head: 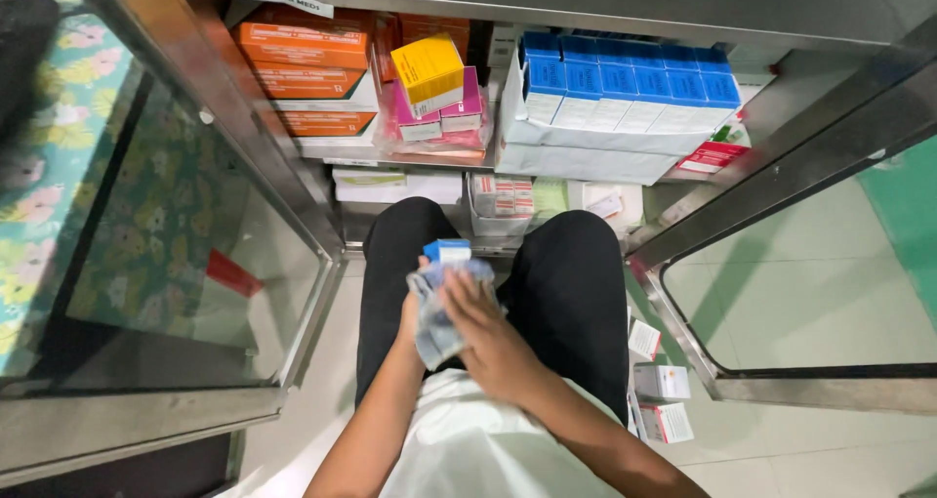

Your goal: The person sits on the floor in front of a metal cabinet and wipes the surface of several small blue and white boxes using a cloth. The person picks up each box, wipes it thoroughly, and places it back on the shelf.

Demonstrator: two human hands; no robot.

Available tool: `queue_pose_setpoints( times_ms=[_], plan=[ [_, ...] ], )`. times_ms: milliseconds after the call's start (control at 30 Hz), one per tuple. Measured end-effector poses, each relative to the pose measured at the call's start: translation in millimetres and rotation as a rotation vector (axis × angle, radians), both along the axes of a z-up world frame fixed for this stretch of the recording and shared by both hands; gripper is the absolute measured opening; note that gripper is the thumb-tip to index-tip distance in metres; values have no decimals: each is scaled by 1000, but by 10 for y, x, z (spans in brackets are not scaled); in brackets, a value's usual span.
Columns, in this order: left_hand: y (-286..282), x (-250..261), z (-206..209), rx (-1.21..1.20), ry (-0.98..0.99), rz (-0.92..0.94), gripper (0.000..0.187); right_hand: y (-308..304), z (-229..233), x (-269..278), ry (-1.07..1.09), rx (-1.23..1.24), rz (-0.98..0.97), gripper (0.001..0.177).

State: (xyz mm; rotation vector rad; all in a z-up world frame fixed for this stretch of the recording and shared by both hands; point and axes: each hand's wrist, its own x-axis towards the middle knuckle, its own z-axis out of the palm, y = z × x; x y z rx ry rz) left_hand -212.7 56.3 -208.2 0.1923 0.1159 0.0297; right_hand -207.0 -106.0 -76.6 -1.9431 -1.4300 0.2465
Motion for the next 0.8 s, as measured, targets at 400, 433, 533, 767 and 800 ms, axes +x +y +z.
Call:
queue_pose_setpoints(
  times_ms=[400,433,533,767,800],
  plan=[
    [-147,8,147,227,435,192,43,89,-128,59,26,199,-42,72],
    [-177,-6,107,204,429,187,48,95,-276,145,15,252,-99,69],
    [-200,-20,124,274,402,191,55,43,-529,289,70,325,-194,62],
    [-99,-31,130,248,398,191,58,-37,-305,-9,186,293,-143,63],
    [-125,-35,28,243,402,186,58,-33,-459,45,189,288,-147,63]
  ],
)
